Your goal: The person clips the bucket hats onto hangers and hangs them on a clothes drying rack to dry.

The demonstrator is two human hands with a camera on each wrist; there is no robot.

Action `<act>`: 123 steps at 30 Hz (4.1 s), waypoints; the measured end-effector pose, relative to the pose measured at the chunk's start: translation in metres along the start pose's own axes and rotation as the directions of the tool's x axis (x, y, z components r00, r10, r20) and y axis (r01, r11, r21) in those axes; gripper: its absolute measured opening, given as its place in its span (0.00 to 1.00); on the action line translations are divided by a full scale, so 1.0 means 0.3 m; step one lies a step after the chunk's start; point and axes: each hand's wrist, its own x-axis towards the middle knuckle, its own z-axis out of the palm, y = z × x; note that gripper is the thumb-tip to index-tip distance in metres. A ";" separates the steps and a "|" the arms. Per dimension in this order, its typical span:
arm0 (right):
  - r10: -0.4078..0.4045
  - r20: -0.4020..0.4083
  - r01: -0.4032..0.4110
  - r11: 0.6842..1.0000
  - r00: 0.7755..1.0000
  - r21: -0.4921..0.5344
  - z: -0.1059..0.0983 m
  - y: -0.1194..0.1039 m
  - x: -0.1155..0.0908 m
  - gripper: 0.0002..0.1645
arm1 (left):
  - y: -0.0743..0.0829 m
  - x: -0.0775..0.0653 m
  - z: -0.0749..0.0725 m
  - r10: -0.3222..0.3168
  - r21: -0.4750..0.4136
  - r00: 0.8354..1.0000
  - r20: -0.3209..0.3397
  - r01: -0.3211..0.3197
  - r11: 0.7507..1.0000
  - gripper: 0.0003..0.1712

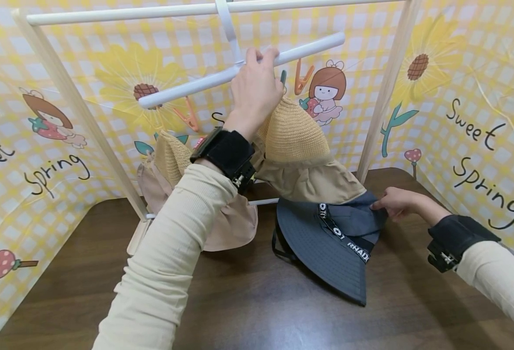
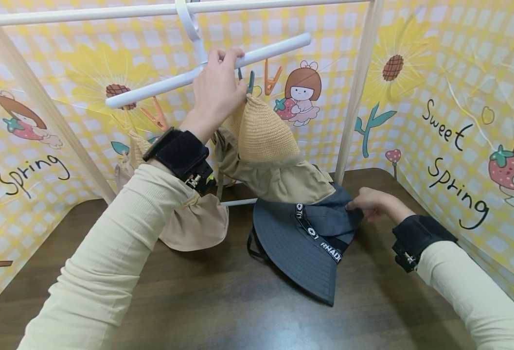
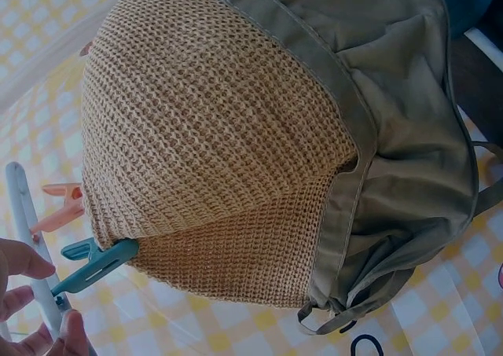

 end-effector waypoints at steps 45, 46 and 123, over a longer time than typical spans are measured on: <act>-0.182 -0.471 0.159 0.983 0.863 -0.087 -0.118 -0.193 -0.095 0.13 | 0.047 -0.051 -0.010 0.057 0.073 0.995 -0.082 -0.051 0.996 0.27; -0.188 -0.477 0.159 0.982 0.859 -0.100 -0.120 -0.197 -0.097 0.14 | 0.047 -0.052 -0.010 0.055 0.070 0.995 -0.078 -0.050 0.996 0.27; -0.269 -0.383 0.210 0.959 0.884 -0.188 -0.209 -0.531 -0.160 0.10 | 0.068 -0.069 0.014 0.042 0.025 0.989 -0.143 -0.039 0.999 0.21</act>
